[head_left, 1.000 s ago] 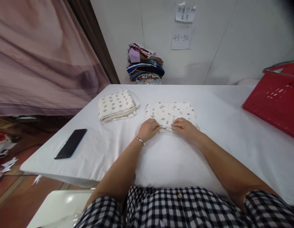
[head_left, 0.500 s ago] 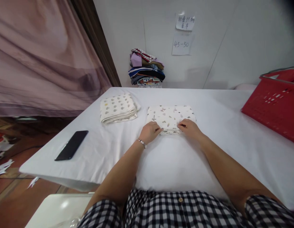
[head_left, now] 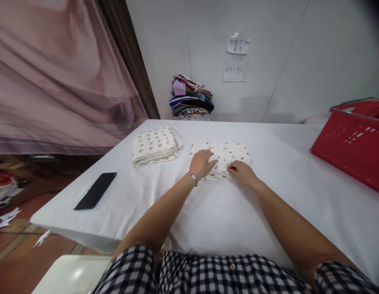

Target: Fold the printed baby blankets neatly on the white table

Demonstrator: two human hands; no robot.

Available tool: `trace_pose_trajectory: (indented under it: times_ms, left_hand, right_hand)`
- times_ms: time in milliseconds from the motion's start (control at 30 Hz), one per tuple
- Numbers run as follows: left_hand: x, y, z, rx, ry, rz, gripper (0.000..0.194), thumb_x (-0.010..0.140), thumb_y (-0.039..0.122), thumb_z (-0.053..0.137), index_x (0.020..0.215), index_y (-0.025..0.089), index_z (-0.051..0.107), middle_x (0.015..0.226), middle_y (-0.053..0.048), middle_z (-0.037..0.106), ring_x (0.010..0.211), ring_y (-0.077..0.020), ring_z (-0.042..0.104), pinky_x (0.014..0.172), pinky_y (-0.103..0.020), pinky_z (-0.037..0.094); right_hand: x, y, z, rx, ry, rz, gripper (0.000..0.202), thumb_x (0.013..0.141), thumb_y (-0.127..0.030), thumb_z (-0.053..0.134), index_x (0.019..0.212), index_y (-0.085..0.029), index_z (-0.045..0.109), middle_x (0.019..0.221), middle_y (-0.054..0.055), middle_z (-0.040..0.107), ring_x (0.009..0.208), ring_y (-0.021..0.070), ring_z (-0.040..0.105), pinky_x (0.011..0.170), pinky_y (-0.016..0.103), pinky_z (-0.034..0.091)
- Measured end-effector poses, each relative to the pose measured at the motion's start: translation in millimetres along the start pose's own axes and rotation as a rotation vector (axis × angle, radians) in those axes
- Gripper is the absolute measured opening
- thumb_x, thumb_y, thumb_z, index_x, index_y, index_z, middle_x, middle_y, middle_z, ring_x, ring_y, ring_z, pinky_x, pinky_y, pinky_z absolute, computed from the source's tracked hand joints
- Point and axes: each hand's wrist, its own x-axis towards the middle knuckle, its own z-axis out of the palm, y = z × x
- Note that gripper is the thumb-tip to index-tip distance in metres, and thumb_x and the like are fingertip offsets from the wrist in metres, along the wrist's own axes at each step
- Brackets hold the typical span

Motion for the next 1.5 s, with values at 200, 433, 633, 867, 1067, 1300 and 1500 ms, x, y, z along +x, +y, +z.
trace_pose_trajectory:
  times_ms: [200,433,633,867,1067,1300,1500]
  left_hand:
    - [-4.1,-1.3,31.6,0.163,-0.326,-0.136,0.058,0.088,0.058,0.032,0.133,0.023,0.041,0.148,-0.008,0.028,0.137,-0.0274,0.02,0.109,-0.053,0.016]
    - [-9.6,-3.8,35.5,0.168,-0.34,-0.146,0.062,0.088,0.06,0.022,0.136,0.024,0.037,0.15,-0.007,0.025,0.138,-0.0262,0.016,0.111,-0.051,0.012]
    - [-10.0,-2.9,36.2,0.162,-0.328,-0.15,0.061,0.088,0.061,0.022,0.137,0.026,0.036,0.15,-0.005,0.026,0.139,-0.0254,0.016,0.111,-0.051,0.012]
    - [-11.5,-0.9,34.2,0.143,-0.334,-0.167,0.06,0.088,0.058,0.024,0.138,0.027,0.035,0.15,-0.004,0.026,0.139,-0.0252,0.015,0.112,-0.051,0.01]
    - [-13.5,0.4,34.2,0.154,-0.326,-0.157,0.06,0.089,0.057,0.024,0.14,0.026,0.033,0.149,-0.004,0.027,0.139,-0.0254,0.016,0.112,-0.051,0.009]
    - [-4.0,-6.9,27.6,0.073,-0.408,-0.204,0.061,0.086,0.06,0.033,0.138,0.029,0.035,0.149,-0.004,0.027,0.138,-0.0251,0.02,0.111,-0.05,0.015]
    - [37.2,-23.5,14.8,0.133,-0.303,-0.288,0.059,0.085,0.06,0.035,0.134,0.027,0.041,0.149,-0.009,0.027,0.137,-0.0302,0.021,0.107,-0.055,0.02]
  right_hand:
    - [-0.5,4.1,2.2,0.03,0.007,-0.004,0.019,0.082,-0.03,0.048,0.075,-0.021,0.063,0.08,0.002,0.062,0.076,0.0159,0.054,0.066,0.027,0.038]
    - [3.5,3.0,-3.0,0.041,-0.044,0.005,0.021,0.08,-0.031,0.049,0.072,-0.021,0.064,0.079,0.003,0.062,0.072,0.0159,0.055,0.064,0.027,0.04]
    - [34.2,-17.3,-16.5,0.074,0.054,-0.046,0.028,0.084,-0.038,0.047,0.098,-0.023,0.065,0.109,0.006,0.063,0.09,0.0206,0.058,0.076,0.033,0.045]
    - [84.7,-13.4,7.0,-0.249,-0.049,0.001,0.057,0.09,-0.048,0.036,0.139,-0.019,0.035,0.15,0.012,0.022,0.138,0.0291,0.015,0.107,0.051,0.019]
    - [82.2,-0.3,33.8,-0.373,-0.162,0.028,0.055,0.093,-0.049,0.025,0.141,-0.022,0.032,0.152,0.011,0.016,0.139,0.028,0.01,0.107,0.054,0.013]
    - [82.5,-3.4,30.5,-0.361,-0.184,0.041,0.057,0.093,-0.052,0.023,0.142,-0.024,0.029,0.152,0.01,0.013,0.139,0.0267,0.007,0.108,0.052,0.011]
    - [82.7,-0.2,33.9,-0.358,-0.16,0.018,0.059,0.093,-0.053,0.021,0.143,-0.023,0.027,0.152,0.01,0.013,0.139,0.0275,0.007,0.108,0.052,0.009]
